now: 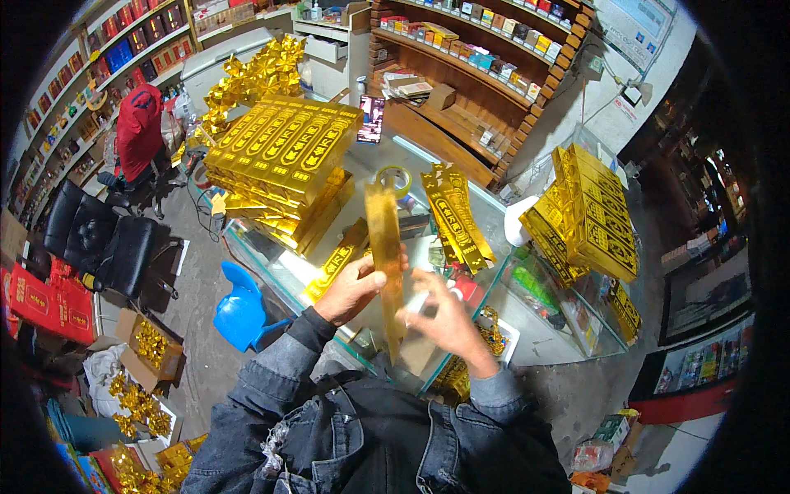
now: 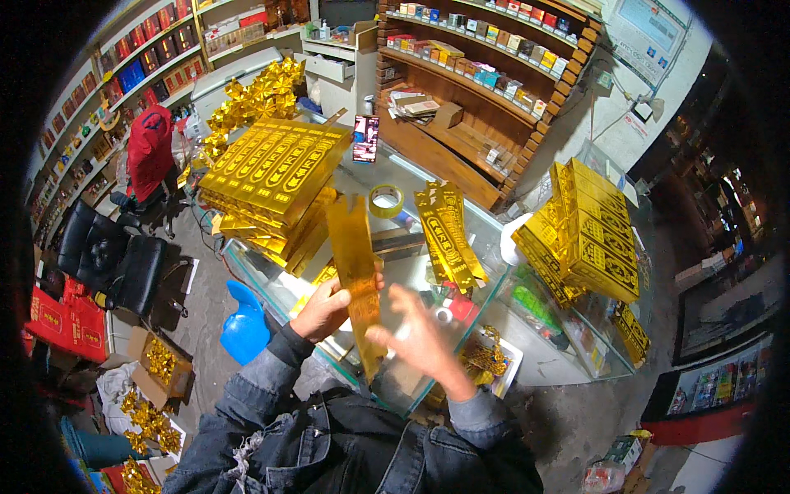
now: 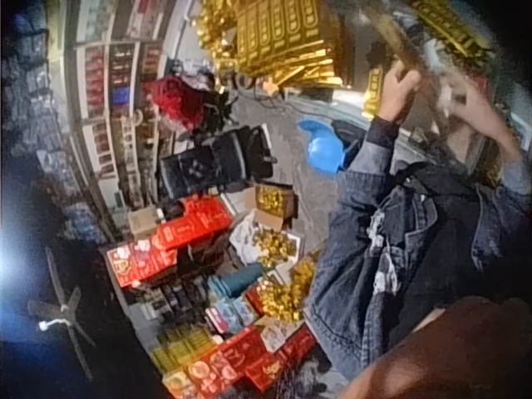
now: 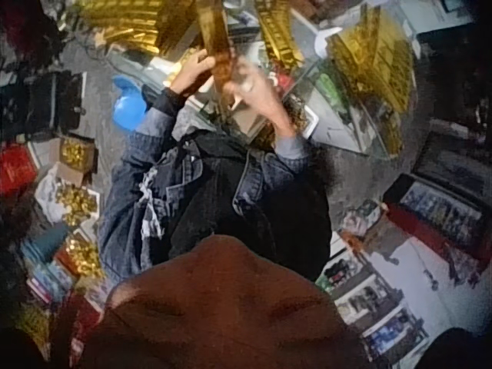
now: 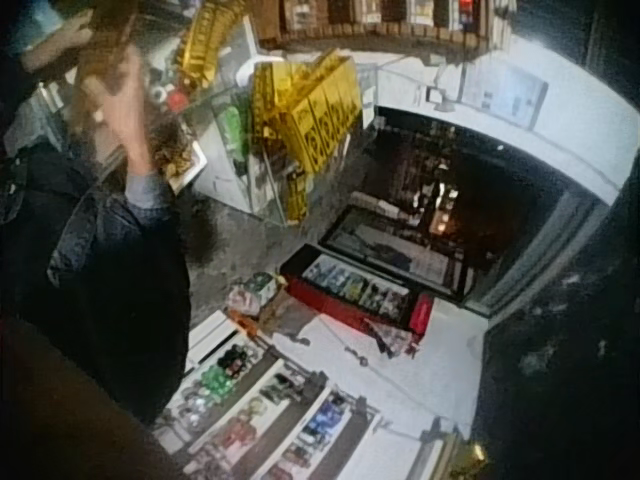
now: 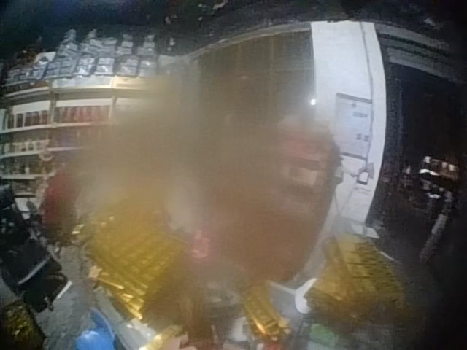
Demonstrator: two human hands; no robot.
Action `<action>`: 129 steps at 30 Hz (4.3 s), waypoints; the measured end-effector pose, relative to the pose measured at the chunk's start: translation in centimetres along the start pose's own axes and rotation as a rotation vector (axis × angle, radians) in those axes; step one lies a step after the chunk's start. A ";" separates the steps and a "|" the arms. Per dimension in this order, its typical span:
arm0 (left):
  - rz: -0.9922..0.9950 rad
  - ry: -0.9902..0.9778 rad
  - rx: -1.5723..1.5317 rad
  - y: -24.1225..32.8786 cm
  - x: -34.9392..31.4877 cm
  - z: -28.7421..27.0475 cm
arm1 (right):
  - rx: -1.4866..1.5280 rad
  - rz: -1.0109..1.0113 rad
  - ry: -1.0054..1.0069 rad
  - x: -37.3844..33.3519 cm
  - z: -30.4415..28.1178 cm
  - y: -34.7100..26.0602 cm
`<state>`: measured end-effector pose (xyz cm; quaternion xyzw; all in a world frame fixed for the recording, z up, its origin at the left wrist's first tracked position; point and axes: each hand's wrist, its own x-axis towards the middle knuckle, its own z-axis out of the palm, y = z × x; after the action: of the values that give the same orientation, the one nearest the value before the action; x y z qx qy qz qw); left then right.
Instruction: The person folds flat gold-colored paper sheets into rectangular bar shapes and stacks them on a glass counter. The person repeatedly folds edges and aligns the bars, handling them one at a time and placing finished bars into a growing stack.
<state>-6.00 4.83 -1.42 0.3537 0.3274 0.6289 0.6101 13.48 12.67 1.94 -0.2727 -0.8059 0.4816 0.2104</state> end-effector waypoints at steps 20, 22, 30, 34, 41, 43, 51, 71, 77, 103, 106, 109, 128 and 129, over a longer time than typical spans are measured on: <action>-0.259 -0.242 0.130 -0.8 -2.5 0.4 | -0.210 -0.616 0.425 3.0 -3.2 -4.4; -0.252 -0.232 0.061 -0.8 -2.6 0.3 | -0.273 -0.666 0.441 2.6 -3.2 -4.1; -0.297 -0.232 0.322 -0.5 -3.0 0.5 | -0.066 -0.311 -0.077 1.3 -7.4 -5.8; -0.366 -0.265 0.458 -0.2 -2.9 0.8 | -0.204 -0.278 -0.276 2.0 -9.0 -6.3; -0.353 -0.268 0.457 0.8 -2.9 0.3 | -0.158 -0.063 -0.409 1.4 -10.2 -6.8; -0.311 -0.300 0.520 1.1 -3.0 0.3 | -0.083 0.067 -0.549 1.3 -10.8 -7.0; -0.339 -0.413 0.789 1.1 -2.9 1.0 | -0.471 -0.040 -0.951 2.8 -9.8 -5.6; 0.126 0.489 0.167 -1.1 2.5 2.5 | 0.229 0.286 0.028 -4.4 5.4 5.4; 0.404 0.489 0.963 -2.9 3.0 3.5 | -0.610 0.137 0.128 -4.7 5.9 8.4; 0.772 0.152 1.239 -3.3 -2.1 5.3 | -0.481 -0.657 0.249 -3.1 -4.0 -2.5; 0.662 0.179 1.205 -2.6 -2.4 5.4 | -0.455 -0.690 0.283 -3.1 -3.6 -2.1; 0.673 0.166 1.202 -1.9 -2.5 5.7 | -0.496 -0.693 0.325 -3.0 -3.0 -1.9; 0.870 0.153 1.165 -1.7 -2.5 6.1 | 0.363 0.174 -0.039 -2.5 -2.9 -3.2; 0.865 0.202 1.138 -1.9 -2.6 6.1 | 0.368 0.180 -0.046 -2.5 -2.9 -3.2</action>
<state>0.24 2.21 0.11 0.6546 0.4896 0.5759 -0.0055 16.36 11.77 5.86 -0.2895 -0.6815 0.6434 0.1945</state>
